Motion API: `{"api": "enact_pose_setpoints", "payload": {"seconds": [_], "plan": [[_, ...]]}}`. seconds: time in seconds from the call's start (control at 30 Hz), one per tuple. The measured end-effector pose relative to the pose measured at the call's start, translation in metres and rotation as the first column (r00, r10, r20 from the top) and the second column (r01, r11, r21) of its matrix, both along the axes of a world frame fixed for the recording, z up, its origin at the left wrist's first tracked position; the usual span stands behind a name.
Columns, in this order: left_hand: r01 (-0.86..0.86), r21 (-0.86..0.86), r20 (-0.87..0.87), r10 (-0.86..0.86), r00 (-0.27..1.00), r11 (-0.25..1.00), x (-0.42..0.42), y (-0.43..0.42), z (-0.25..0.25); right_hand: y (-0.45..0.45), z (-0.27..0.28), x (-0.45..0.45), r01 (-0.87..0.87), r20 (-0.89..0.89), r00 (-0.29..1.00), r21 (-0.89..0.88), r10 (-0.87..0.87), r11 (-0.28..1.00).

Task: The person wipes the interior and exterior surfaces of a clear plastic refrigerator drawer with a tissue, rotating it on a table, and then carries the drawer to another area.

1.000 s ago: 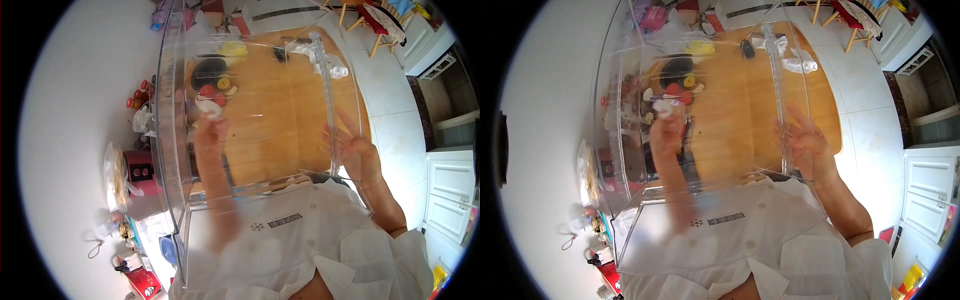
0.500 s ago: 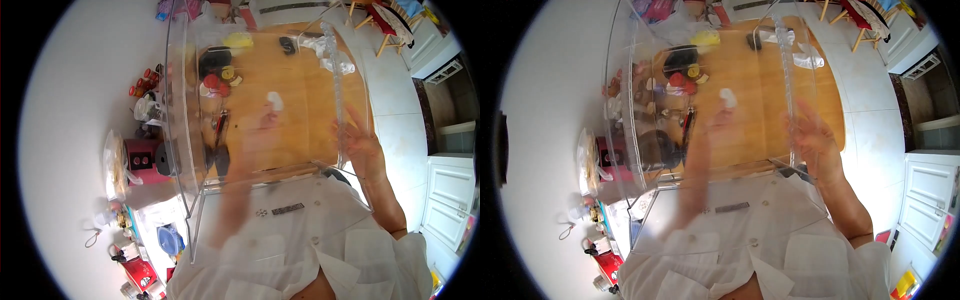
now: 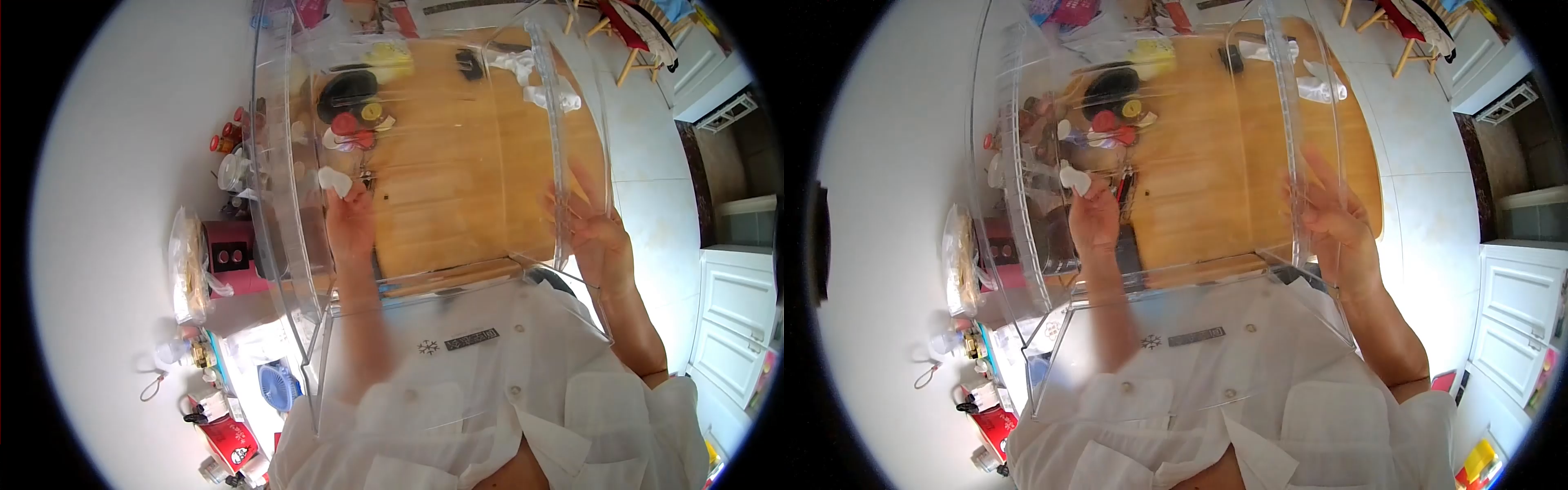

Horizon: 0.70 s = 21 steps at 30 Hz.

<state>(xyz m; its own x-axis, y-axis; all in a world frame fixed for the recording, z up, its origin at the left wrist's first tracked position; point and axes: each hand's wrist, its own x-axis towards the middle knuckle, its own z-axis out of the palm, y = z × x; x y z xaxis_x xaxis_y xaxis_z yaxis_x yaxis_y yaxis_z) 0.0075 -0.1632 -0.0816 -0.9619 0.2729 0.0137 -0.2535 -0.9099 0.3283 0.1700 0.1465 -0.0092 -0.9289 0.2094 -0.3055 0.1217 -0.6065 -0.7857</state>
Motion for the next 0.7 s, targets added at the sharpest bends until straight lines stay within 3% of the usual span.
{"api": "enact_pose_setpoints", "payload": {"seconds": [0.2,0.3,0.37,0.6,0.7], "plan": [[-0.047,0.137,-0.036,0.052,0.998,0.989,0.047,0.024,-0.039,0.004,-0.008,0.003,-0.022,-0.002,1.000,-0.030,0.022,0.999],[0.087,0.054,0.055,-0.090,0.994,0.995,0.064,0.019,-0.053,0.007,-0.011,0.004,-0.026,0.002,1.000,-0.040,0.026,0.999],[0.087,0.029,0.040,-0.088,0.995,0.996,0.063,0.016,-0.060,0.008,-0.013,0.003,-0.023,-0.006,1.000,-0.066,0.022,0.998],[-0.117,0.121,-0.096,0.129,0.987,0.986,-0.011,0.003,-0.030,0.006,-0.018,0.004,0.000,-0.005,1.000,-0.099,-0.001,0.995],[-0.065,0.118,-0.097,0.077,0.992,0.991,-0.021,0.005,-0.028,0.005,-0.018,0.006,0.014,0.022,1.000,-0.085,-0.012,0.996]]}}
